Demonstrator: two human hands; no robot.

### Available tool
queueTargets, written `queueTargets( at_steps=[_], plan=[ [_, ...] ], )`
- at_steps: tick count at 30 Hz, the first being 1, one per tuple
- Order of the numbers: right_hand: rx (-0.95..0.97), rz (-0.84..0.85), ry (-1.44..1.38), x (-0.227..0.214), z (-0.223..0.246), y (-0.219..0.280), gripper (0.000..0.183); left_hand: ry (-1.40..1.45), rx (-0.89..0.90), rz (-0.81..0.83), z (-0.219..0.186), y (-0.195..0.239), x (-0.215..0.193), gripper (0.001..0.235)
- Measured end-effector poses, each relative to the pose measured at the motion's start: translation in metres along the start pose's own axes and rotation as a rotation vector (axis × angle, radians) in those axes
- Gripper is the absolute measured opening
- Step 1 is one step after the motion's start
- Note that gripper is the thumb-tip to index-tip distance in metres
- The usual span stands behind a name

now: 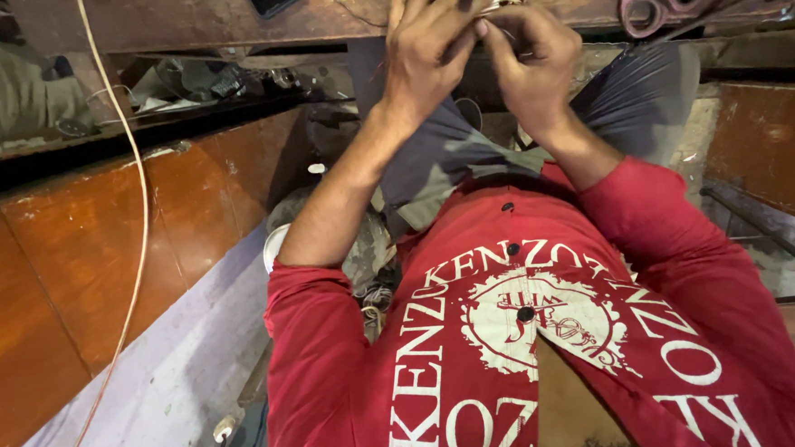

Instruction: The person sits on the floor and works on a motor stator, stripping wire ends with pliers, twisting connections, and wrapping them with white tape. The person uses a screwdriver to adjust components and secures the wiring with tape.

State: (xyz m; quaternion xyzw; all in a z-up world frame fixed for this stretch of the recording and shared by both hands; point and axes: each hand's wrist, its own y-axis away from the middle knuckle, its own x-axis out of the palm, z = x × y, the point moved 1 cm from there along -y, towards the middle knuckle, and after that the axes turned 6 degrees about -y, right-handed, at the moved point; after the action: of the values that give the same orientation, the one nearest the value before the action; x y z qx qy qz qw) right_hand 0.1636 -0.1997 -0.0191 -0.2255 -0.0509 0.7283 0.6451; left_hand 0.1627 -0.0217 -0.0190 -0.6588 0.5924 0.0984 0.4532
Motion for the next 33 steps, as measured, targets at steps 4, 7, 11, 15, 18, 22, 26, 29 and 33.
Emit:
queueTargets(
  at_steps=[4,7,11,15,18,22,26,29,33],
  plan=[
    [0.04,-0.005,0.034,-0.008,0.0,0.013,0.011,0.005,-0.011,-0.002,-0.001,0.003,-0.002,0.021],
    [0.021,-0.025,0.074,-0.017,-0.002,0.023,0.011,0.056,-0.067,-0.008,0.0,0.001,0.0,0.018],
    [-0.095,-0.005,0.027,-0.021,-0.007,0.029,0.011,0.076,-0.1,-0.013,-0.002,0.0,0.002,0.017],
    [-0.018,-0.004,0.083,-0.018,-0.006,0.024,0.011,0.074,-0.084,-0.033,-0.005,-0.003,-0.001,0.017],
    [-0.04,0.005,0.078,-0.016,-0.003,0.023,0.011,0.077,-0.102,-0.011,-0.006,-0.002,-0.003,0.017],
    [-0.004,-0.006,0.08,-0.014,-0.003,0.02,0.011,0.097,-0.116,0.001,-0.007,-0.004,-0.004,0.015],
    [0.065,-0.036,0.052,-0.011,-0.007,0.019,0.01,0.08,-0.092,-0.019,-0.007,-0.004,-0.004,0.016],
    [0.083,-0.04,0.035,-0.008,-0.01,0.019,0.01,0.082,-0.101,-0.001,-0.005,-0.002,-0.002,0.016],
    [0.098,-0.042,0.039,-0.006,-0.012,0.016,0.012,0.063,-0.107,-0.001,-0.003,-0.001,0.0,0.017]
  ],
)
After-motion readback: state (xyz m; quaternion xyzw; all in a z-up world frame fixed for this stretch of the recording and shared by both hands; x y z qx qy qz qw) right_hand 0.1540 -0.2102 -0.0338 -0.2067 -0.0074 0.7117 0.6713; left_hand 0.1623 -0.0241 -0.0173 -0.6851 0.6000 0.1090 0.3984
